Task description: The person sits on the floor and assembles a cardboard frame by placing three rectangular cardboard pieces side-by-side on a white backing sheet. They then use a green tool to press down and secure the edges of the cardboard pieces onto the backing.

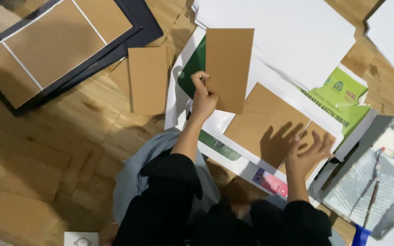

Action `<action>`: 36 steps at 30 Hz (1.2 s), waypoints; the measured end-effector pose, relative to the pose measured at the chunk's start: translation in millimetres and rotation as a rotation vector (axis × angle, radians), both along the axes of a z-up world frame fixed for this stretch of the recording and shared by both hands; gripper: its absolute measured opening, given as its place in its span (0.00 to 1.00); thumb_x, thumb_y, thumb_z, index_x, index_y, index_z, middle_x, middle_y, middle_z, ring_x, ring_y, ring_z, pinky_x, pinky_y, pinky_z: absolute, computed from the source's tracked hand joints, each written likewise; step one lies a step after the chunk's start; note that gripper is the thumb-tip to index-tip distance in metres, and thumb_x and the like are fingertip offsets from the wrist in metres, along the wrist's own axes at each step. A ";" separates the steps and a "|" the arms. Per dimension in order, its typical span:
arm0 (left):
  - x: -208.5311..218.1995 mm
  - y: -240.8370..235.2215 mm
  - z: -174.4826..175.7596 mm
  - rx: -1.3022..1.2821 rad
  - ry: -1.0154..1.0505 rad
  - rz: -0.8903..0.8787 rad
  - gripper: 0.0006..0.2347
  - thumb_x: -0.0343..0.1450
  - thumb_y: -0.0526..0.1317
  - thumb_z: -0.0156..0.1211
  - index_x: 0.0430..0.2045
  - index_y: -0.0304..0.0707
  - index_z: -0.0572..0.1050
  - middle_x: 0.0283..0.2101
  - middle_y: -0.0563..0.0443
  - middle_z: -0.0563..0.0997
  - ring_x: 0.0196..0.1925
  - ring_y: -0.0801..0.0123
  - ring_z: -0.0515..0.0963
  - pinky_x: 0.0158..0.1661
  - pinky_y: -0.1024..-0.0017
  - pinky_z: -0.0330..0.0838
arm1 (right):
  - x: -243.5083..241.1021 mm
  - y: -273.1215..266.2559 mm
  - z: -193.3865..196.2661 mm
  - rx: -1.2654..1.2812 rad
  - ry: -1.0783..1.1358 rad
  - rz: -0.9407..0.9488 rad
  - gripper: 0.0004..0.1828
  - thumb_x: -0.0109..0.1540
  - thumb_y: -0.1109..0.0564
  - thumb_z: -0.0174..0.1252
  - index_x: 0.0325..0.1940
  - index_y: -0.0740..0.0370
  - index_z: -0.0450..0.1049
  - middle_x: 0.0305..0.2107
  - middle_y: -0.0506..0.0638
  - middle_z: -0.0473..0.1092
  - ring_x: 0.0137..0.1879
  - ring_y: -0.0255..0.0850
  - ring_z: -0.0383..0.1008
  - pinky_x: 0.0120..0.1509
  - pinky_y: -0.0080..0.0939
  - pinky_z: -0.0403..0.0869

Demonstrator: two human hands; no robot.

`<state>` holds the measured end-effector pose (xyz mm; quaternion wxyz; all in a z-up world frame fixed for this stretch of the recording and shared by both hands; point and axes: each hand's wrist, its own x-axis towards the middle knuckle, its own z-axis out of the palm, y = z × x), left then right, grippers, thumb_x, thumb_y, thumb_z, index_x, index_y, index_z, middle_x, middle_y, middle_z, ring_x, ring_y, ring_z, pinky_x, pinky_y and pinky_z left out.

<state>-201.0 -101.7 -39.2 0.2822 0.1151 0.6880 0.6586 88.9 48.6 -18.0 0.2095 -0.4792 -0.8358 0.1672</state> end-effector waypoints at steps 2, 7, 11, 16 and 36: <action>-0.6 -5.9 22.3 -0.077 0.072 -0.064 0.23 0.59 0.24 0.44 0.42 0.55 0.53 0.50 0.41 0.69 0.53 0.48 0.72 0.50 0.57 0.68 | -34.0 -4.6 -4.6 -0.016 0.039 0.083 0.21 0.65 0.44 0.48 0.56 0.56 0.60 0.62 0.56 0.44 0.70 0.56 0.35 0.70 0.60 0.43; -0.9 -15.0 72.0 -0.166 0.202 -0.251 0.20 0.59 0.21 0.39 0.40 0.48 0.56 0.48 0.28 0.69 0.56 0.34 0.67 0.53 0.48 0.63 | -96.5 -32.3 -23.9 0.040 0.166 0.396 0.10 0.66 0.54 0.47 0.49 0.57 0.67 0.52 0.55 0.60 0.65 0.56 0.54 0.70 0.60 0.40; -3.3 -21.0 73.7 -0.309 0.229 -0.328 0.19 0.60 0.21 0.38 0.38 0.50 0.57 0.49 0.31 0.70 0.57 0.39 0.67 0.52 0.51 0.65 | -118.6 -59.1 -34.7 0.045 0.197 0.546 0.15 0.61 0.50 0.55 0.50 0.55 0.68 0.52 0.52 0.61 0.64 0.51 0.56 0.69 0.61 0.41; -7.7 -16.9 39.2 -0.545 0.269 -0.392 0.13 0.62 0.26 0.46 0.32 0.51 0.60 0.50 0.38 0.74 0.58 0.50 0.69 0.47 0.56 0.69 | -119.4 -59.1 -37.5 0.088 0.171 0.579 0.25 0.56 0.42 0.61 0.50 0.58 0.68 0.51 0.54 0.60 0.62 0.51 0.57 0.69 0.60 0.43; -6.5 -14.5 16.6 -0.814 0.484 -0.151 0.06 0.62 0.35 0.59 0.30 0.42 0.73 0.30 0.50 0.72 0.36 0.55 0.78 0.32 0.61 0.74 | -123.2 -62.0 -36.2 0.113 0.166 0.581 0.39 0.50 0.27 0.61 0.54 0.53 0.67 0.52 0.54 0.58 0.65 0.51 0.53 0.70 0.61 0.38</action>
